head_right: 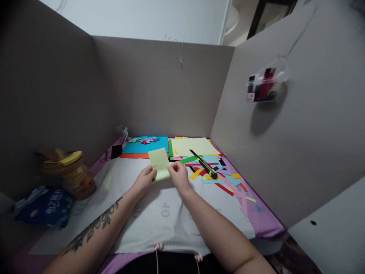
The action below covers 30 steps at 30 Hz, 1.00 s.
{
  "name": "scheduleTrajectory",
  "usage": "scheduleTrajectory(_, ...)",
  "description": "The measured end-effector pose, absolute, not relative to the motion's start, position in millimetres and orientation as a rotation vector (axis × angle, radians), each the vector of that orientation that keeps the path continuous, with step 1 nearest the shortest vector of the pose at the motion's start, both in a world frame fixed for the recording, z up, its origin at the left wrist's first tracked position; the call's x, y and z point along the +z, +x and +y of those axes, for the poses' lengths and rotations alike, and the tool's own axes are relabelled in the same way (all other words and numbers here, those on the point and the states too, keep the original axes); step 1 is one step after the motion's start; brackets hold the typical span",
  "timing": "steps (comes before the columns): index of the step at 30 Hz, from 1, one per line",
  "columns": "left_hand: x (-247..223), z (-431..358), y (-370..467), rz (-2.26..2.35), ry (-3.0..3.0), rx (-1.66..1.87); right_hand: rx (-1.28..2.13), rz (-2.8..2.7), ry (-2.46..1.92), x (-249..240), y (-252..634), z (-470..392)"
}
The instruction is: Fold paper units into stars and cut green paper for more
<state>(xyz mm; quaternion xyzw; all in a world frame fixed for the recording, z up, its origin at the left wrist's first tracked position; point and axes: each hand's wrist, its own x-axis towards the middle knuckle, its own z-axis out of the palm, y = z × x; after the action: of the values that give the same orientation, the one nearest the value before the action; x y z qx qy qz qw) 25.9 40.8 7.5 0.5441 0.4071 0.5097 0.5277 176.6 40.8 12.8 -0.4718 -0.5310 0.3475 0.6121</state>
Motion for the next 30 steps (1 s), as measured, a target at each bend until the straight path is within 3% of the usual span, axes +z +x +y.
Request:
scheduleTrajectory(23,21.6,35.2,21.9,0.87,1.072,1.141,1.102,-1.304,-1.076,14.7,184.8,45.6)
scheduleTrajectory(30,25.9,29.5,20.1,0.93,1.226,1.081,0.916,-1.314,-1.146,21.3,186.7,43.7)
